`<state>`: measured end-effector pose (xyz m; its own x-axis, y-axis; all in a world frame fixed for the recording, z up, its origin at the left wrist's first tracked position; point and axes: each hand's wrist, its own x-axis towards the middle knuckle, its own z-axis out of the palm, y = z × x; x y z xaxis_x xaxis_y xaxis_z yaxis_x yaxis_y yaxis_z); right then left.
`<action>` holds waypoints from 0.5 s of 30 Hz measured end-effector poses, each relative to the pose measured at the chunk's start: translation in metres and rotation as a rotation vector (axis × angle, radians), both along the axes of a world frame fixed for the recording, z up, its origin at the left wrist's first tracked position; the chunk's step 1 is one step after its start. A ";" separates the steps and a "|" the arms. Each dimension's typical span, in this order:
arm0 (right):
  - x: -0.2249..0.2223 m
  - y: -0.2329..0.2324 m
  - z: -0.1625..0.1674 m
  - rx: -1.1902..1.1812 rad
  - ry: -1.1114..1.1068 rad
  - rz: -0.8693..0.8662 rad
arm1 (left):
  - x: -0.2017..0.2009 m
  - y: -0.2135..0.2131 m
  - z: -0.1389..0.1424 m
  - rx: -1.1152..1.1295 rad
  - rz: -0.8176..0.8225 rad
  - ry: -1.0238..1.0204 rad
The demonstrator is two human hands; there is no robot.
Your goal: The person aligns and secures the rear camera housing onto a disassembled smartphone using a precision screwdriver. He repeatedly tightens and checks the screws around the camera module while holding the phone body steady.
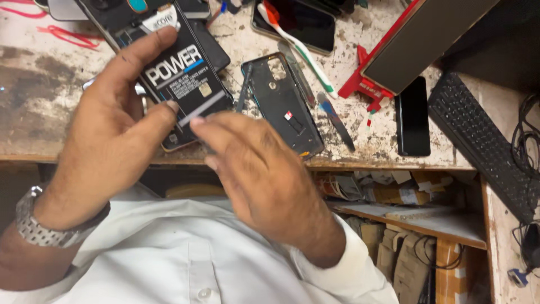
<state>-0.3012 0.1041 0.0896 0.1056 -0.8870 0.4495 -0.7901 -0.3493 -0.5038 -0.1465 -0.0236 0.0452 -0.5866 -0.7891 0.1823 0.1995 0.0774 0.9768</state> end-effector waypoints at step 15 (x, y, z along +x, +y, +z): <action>-0.076 0.068 -0.063 -0.111 -0.124 -0.603 | 0.001 0.006 -0.004 0.114 0.047 0.085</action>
